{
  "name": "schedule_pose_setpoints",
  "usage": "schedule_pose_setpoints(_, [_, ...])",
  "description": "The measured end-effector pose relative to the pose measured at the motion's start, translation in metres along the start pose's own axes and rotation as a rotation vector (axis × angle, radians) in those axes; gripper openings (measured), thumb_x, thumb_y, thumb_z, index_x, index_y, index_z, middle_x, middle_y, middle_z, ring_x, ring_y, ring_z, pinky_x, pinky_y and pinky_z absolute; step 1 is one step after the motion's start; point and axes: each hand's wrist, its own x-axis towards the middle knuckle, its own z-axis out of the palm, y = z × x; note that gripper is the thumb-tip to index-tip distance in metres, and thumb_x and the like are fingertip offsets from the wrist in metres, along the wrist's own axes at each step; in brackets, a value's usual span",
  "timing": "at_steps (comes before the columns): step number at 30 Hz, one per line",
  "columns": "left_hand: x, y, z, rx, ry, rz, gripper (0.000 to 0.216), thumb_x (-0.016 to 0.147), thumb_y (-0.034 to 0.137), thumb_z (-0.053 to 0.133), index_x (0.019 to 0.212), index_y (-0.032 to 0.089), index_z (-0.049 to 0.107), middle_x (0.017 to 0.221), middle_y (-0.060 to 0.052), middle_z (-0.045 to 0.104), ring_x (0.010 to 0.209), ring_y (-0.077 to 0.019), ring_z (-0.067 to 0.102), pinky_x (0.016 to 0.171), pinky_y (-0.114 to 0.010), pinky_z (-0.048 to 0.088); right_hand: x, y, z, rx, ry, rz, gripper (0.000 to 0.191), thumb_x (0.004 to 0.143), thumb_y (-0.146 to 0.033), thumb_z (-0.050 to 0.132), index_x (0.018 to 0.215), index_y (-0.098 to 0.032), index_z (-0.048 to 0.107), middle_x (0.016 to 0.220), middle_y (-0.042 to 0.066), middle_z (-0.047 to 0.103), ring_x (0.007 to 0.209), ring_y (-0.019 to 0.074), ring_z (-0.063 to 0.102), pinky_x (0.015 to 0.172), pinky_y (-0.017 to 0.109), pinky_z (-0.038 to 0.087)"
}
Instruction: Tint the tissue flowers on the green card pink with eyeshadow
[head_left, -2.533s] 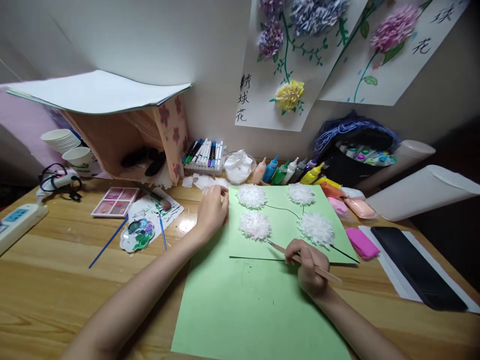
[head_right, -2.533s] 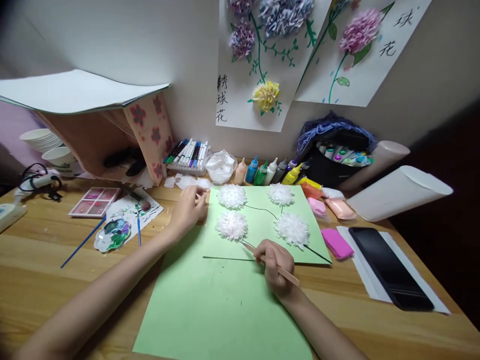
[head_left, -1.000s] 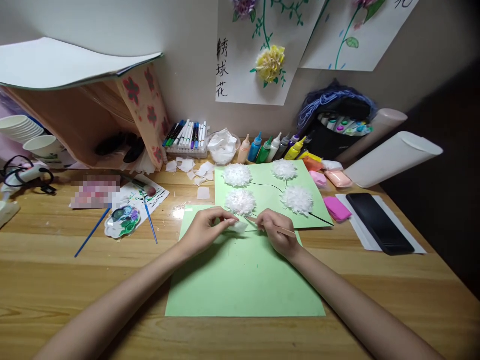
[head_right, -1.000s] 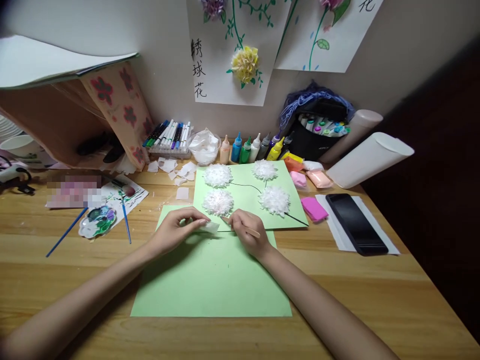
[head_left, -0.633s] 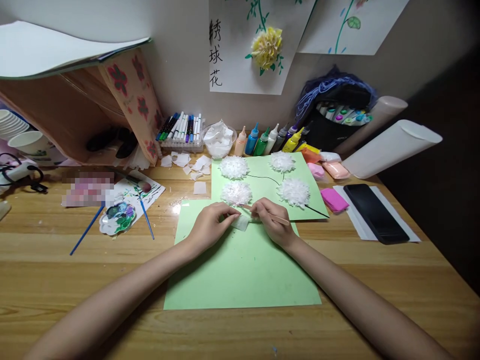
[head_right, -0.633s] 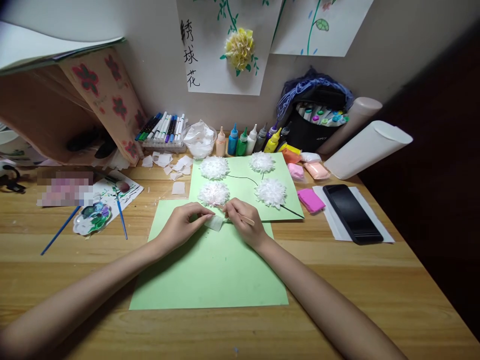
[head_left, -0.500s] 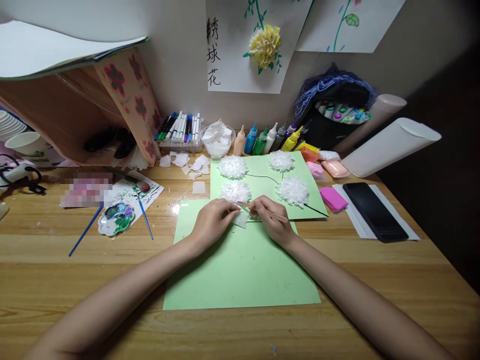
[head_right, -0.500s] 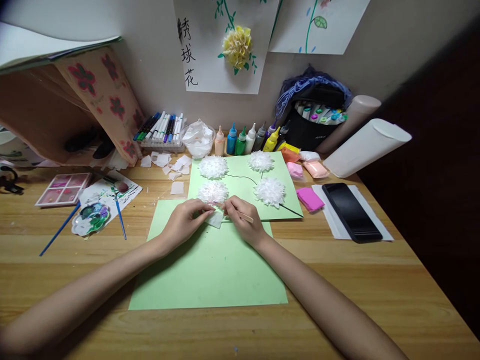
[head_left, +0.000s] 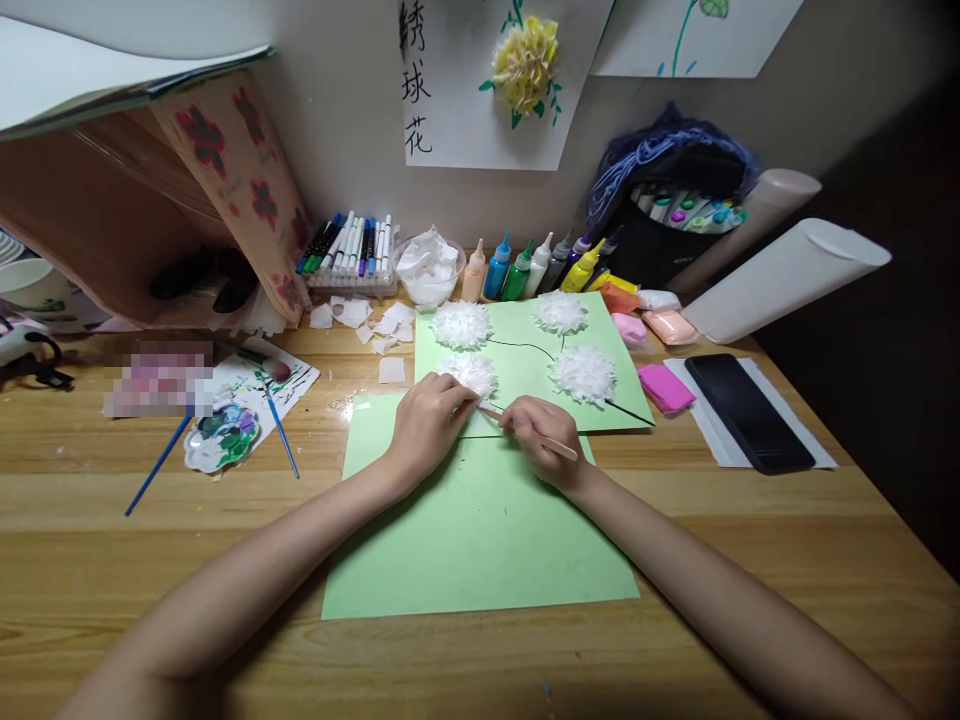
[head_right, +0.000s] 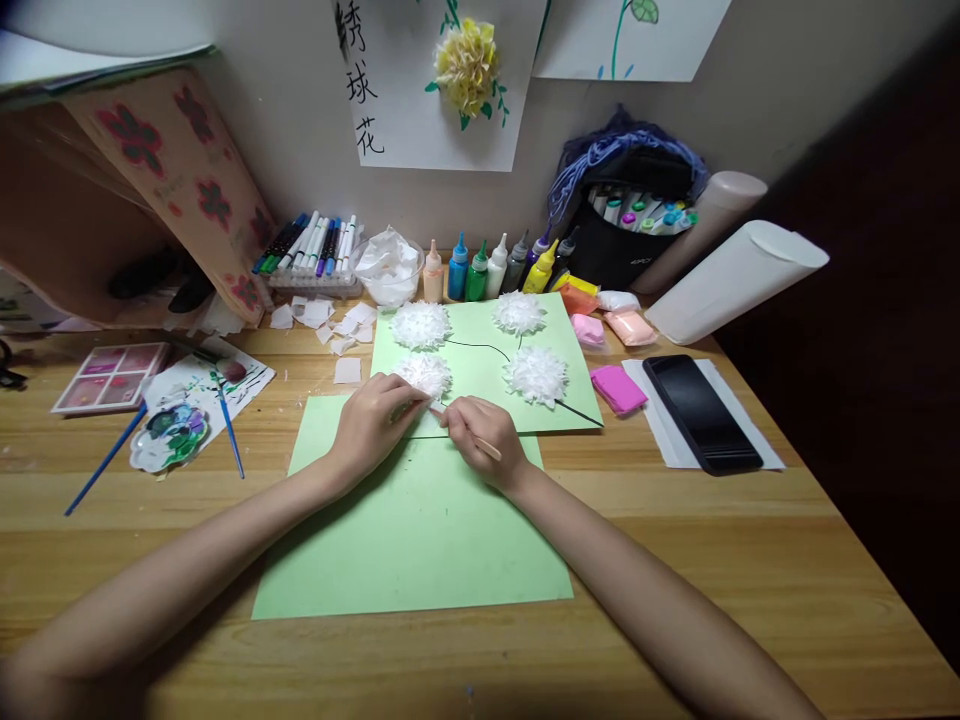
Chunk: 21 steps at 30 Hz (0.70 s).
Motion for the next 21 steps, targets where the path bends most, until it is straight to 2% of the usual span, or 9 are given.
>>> schedule_pose_setpoints(5, [0.000,0.000,-0.002,-0.114,-0.009,-0.023,0.014,0.091,0.028,0.051,0.088,0.020,0.062,0.084,-0.002,0.061,0.080,-0.0168,0.052,0.068,-0.028,0.039,0.003,0.001,0.002,-0.046,-0.038,-0.028,0.026,0.095,-0.018,0.036,0.075,-0.020,0.054,0.063,0.001,0.058,0.059,0.0132,0.056,0.057,0.026,0.044])
schedule_pose_setpoints(10, [0.002,-0.006,-0.007,-0.240,0.090,-0.278,0.016,0.096,0.023,0.035,0.093,0.018,0.050,0.091,-0.005,0.058,0.084,-0.0166,0.053,0.075,-0.029,0.041,0.004,0.002,0.004,-0.093,-0.036,-0.035,0.027,0.095,-0.019,0.036,0.074,-0.019,0.054,0.062,0.002,0.058,0.058,0.0139,0.056,0.057,0.027,0.044])
schedule_pose_setpoints(14, [0.002,-0.015,-0.006,-0.218,0.056,-0.387,0.015,0.095,0.021,0.031,0.089,0.019,0.044,0.090,-0.007,0.055,0.085,-0.0190,0.052,0.076,-0.032,0.041,0.007,0.001,0.008,-0.112,-0.013,0.005,0.030,0.095,-0.021,0.036,0.070,-0.020,0.053,0.058,0.002,0.057,0.055,0.0137,0.057,0.054,0.026,0.043])
schedule_pose_setpoints(17, [0.001,-0.016,-0.004,-0.189,0.032,-0.376,0.013,0.094,0.021,0.031,0.089,0.019,0.043,0.091,-0.008,0.054,0.087,-0.0201,0.051,0.077,-0.033,0.040,0.017,-0.003,0.011,-0.112,-0.004,0.117,0.036,0.096,-0.027,0.035,0.065,-0.020,0.050,0.054,0.001,0.056,0.050,0.0131,0.055,0.048,0.026,0.040])
schedule_pose_setpoints(21, [0.001,-0.014,-0.004,-0.174,0.014,-0.375,0.013,0.094,0.020,0.030,0.089,0.019,0.043,0.091,-0.008,0.053,0.086,-0.0205,0.051,0.077,-0.034,0.040,0.043,-0.008,0.012,-0.028,-0.014,0.420,0.046,0.096,-0.040,0.035,0.058,-0.020,0.052,0.046,0.000,0.054,0.044,0.0124,0.053,0.046,0.025,0.039])
